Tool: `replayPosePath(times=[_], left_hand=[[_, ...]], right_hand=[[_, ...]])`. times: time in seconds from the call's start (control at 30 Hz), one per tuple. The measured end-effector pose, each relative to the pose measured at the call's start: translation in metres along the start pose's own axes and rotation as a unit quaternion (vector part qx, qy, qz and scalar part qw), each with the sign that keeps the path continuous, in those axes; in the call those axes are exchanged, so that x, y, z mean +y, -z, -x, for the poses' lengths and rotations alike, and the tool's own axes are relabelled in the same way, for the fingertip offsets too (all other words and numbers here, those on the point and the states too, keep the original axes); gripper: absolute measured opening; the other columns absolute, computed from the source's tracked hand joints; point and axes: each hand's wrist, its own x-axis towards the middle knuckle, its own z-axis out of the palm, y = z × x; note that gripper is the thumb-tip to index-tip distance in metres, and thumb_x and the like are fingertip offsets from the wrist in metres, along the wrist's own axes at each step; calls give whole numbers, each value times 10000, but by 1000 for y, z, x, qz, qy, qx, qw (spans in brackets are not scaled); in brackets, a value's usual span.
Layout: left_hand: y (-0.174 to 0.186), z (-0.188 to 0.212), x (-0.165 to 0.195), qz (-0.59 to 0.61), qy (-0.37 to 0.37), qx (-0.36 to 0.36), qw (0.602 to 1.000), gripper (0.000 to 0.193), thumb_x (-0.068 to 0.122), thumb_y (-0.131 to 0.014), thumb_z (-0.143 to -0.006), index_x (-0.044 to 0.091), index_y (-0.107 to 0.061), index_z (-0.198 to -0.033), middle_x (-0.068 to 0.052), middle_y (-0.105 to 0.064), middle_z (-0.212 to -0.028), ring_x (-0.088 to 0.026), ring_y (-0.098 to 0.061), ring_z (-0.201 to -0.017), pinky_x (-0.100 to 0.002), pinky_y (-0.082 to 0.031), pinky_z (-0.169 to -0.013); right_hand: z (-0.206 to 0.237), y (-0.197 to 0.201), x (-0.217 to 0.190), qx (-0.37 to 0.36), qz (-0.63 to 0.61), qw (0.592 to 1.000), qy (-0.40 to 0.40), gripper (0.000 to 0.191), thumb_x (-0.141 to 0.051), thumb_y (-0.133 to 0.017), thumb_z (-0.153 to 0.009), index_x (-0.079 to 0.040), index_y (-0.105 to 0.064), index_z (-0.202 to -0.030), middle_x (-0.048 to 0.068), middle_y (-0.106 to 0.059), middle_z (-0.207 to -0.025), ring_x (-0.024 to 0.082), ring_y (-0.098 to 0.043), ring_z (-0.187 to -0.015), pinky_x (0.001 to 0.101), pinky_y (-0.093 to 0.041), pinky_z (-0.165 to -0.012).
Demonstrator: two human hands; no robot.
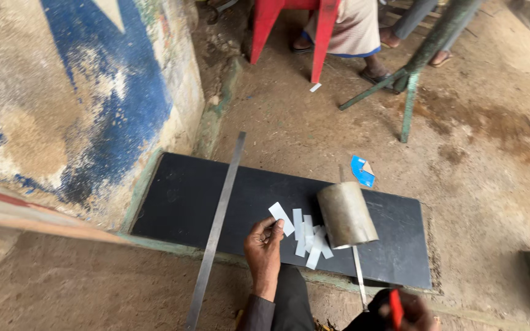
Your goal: The person sits on a chair and cuts a white sheet into narrow strips using red-handled scissors, then folds and creases the strips by hand on their lap. They press the folded strips flat on the board and stack the finished strips next to a metal can on the work board.
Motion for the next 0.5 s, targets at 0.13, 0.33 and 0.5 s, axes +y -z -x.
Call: replayPosePath(times=[0.13, 0.33, 0.5], left_hand=[[64, 78, 53, -10, -20, -30, 999, 266, 249, -749, -912, 25, -764, -1055, -41, -762, -827, -115, -748, -756, -291, -684, -700], [22, 33, 112, -96, -12, -85, 992, 259, 239, -761, -910, 23, -771, -1053, -47, -738, -747, -120, -710, -686, -278, -619, -628], [-35, 94, 110, -156, 17, -143, 977, 252, 241, -764, -901, 34, -791, -1040, -33, -745, -702, -115, -681, -623, -255, -576, -564]], right_hand=[[50, 72, -65, -9, 250, 965, -79, 618, -338, -891, -759, -195, -696, -1326, 158, -811, -907, 358, -795, -837, 455, -586, -737], [-43, 74, -178, -14, 420, 899, 123, 500, -325, -923, -688, -251, -769, -1158, 149, -742, -1033, 331, -759, -889, 424, -615, -759], [-77, 148, -178, -81, 431, 896, 73, 562, -332, -940, -703, -186, -702, -1190, 135, -775, -991, 304, -751, -956, 440, -607, -817]])
